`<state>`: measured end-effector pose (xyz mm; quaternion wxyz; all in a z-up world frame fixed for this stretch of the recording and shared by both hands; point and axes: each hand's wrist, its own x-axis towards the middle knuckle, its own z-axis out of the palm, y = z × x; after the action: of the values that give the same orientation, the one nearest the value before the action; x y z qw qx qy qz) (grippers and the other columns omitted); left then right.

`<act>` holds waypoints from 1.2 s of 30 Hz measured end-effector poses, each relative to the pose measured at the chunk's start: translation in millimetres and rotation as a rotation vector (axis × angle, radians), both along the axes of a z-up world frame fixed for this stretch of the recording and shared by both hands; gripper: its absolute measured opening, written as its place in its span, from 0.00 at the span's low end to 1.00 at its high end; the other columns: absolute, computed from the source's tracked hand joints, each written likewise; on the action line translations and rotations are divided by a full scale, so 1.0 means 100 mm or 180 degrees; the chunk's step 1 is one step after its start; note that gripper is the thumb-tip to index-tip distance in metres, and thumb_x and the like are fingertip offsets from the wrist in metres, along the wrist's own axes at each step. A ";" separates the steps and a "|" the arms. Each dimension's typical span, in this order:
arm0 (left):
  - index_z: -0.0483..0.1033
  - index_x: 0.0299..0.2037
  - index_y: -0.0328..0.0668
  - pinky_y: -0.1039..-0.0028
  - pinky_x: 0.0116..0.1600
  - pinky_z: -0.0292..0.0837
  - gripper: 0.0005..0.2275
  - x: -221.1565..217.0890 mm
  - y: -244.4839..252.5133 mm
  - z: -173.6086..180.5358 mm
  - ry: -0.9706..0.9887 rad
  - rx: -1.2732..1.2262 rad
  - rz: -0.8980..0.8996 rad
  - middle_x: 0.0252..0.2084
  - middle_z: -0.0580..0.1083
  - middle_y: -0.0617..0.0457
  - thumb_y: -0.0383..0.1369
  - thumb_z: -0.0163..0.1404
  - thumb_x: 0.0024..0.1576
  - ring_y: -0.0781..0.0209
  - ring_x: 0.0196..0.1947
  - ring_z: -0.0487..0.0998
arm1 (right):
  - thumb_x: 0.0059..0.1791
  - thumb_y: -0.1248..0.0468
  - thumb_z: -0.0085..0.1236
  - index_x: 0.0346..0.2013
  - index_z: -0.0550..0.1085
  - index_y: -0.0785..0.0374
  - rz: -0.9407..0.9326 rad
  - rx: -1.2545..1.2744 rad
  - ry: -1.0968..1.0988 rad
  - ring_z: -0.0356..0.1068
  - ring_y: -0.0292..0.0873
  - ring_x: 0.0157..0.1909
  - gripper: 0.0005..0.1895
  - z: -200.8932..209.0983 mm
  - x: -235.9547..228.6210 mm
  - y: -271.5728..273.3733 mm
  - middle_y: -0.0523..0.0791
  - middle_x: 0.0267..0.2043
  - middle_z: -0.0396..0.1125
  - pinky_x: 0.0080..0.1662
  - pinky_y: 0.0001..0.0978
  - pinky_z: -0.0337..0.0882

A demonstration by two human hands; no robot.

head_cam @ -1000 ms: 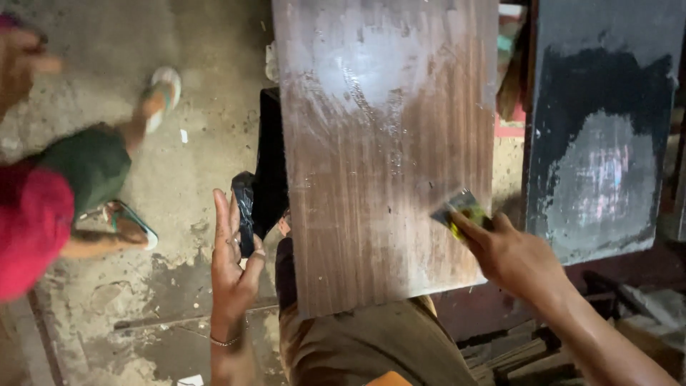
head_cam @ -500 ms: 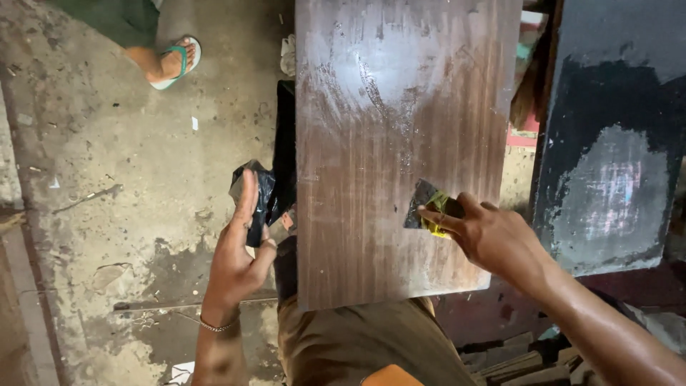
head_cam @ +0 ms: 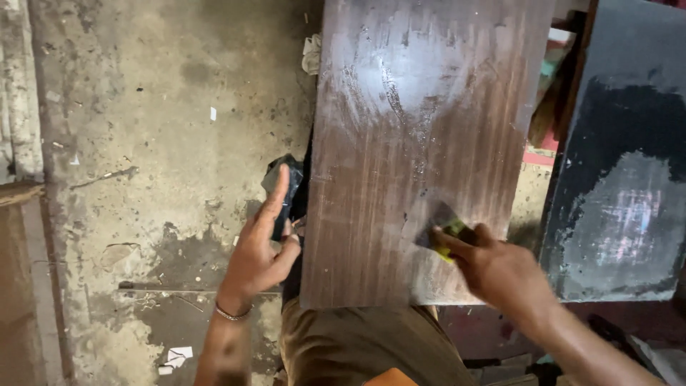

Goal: The person scrapes a light-colored rectangular board with a yellow-handled scraper, removing a white residue. They then move to a dark-colored board and continue scraping its surface. The person holds a black plastic bag in the left hand throughout.

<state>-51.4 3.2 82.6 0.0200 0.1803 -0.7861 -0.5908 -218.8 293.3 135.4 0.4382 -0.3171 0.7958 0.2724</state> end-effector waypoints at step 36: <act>0.51 0.77 0.40 0.72 0.34 0.76 0.39 0.03 0.02 -0.31 0.0506 -0.0090 0.0363 0.71 0.66 0.37 0.18 0.43 0.50 0.54 0.33 0.80 | 0.53 0.46 0.46 0.52 0.75 0.27 0.0644 -0.1024 0.0268 0.80 0.49 0.35 0.15 -0.11 -0.27 -0.42 0.41 0.46 0.68 0.34 0.42 0.81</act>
<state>-48.3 5.5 51.7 0.1185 0.1770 -0.7788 -0.5901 -246.3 251.1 124.6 0.3185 -0.4497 0.8108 0.1973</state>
